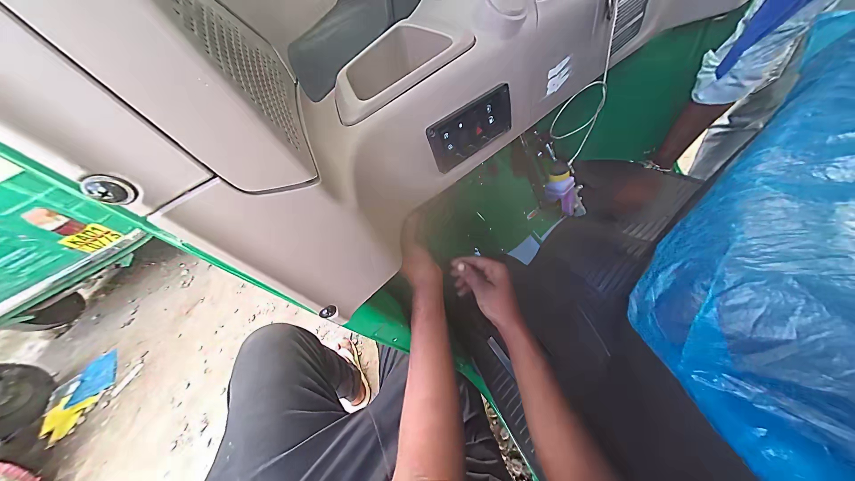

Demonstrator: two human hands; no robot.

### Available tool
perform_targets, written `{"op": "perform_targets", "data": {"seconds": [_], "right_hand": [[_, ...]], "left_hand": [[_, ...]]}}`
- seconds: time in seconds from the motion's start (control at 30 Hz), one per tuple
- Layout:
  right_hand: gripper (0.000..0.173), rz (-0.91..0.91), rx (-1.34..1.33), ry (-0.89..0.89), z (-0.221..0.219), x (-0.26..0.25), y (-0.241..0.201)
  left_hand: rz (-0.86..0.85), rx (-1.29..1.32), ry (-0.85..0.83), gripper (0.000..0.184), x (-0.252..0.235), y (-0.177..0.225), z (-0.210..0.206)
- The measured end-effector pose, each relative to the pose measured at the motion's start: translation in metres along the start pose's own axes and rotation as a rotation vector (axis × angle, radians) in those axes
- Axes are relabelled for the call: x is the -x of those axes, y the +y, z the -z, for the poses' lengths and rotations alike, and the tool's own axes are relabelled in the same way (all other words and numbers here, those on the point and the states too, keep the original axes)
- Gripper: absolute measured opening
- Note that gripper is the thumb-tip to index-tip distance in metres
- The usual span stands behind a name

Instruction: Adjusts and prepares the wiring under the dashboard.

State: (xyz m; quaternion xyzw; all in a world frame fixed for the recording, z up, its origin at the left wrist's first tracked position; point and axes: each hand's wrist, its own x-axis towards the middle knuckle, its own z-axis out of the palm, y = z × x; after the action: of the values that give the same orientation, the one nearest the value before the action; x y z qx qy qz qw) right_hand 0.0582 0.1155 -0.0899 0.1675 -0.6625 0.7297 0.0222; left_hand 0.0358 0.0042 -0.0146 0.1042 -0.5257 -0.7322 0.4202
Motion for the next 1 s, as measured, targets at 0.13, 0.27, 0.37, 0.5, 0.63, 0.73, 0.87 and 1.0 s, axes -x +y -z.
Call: {"op": "perform_targets", "data": {"seconds": [0.13,0.27,0.37,0.5,0.63,0.73,0.87,1.0], "right_hand": [[0.021,0.099,-0.012,0.0,-0.04,-0.055,-0.028],[0.015,0.095,-0.01,0.015,-0.049,-0.064,-0.027],[0.01,0.048,-0.137,0.034,-0.046,-0.068,-0.023],[0.01,0.017,-0.144,0.076,-0.037,-0.074,-0.025],[0.01,0.055,-0.09,-0.114,-0.025,-0.073,-0.034],[0.01,0.056,-0.132,-0.205,-0.02,-0.075,-0.041],[0.01,0.039,-0.132,-0.325,-0.011,-0.082,-0.043],[0.012,0.14,0.016,-0.464,0.0,-0.095,-0.046]], "left_hand": [[-0.015,-0.087,-0.055,0.022,0.003,0.008,0.002],[-0.037,-0.073,-0.05,0.019,0.0,0.004,0.001],[-0.066,-0.007,-0.06,0.016,-0.002,-0.001,0.0],[-0.067,-0.051,-0.081,0.018,-0.002,-0.001,-0.003],[-0.083,-0.1,-0.066,0.019,-0.004,-0.003,-0.002],[-0.075,-0.128,-0.068,0.019,-0.004,-0.001,0.0],[-0.085,-0.107,-0.103,0.021,-0.005,-0.001,0.0],[-0.069,-0.038,-0.123,0.023,-0.007,-0.002,-0.001]]}}
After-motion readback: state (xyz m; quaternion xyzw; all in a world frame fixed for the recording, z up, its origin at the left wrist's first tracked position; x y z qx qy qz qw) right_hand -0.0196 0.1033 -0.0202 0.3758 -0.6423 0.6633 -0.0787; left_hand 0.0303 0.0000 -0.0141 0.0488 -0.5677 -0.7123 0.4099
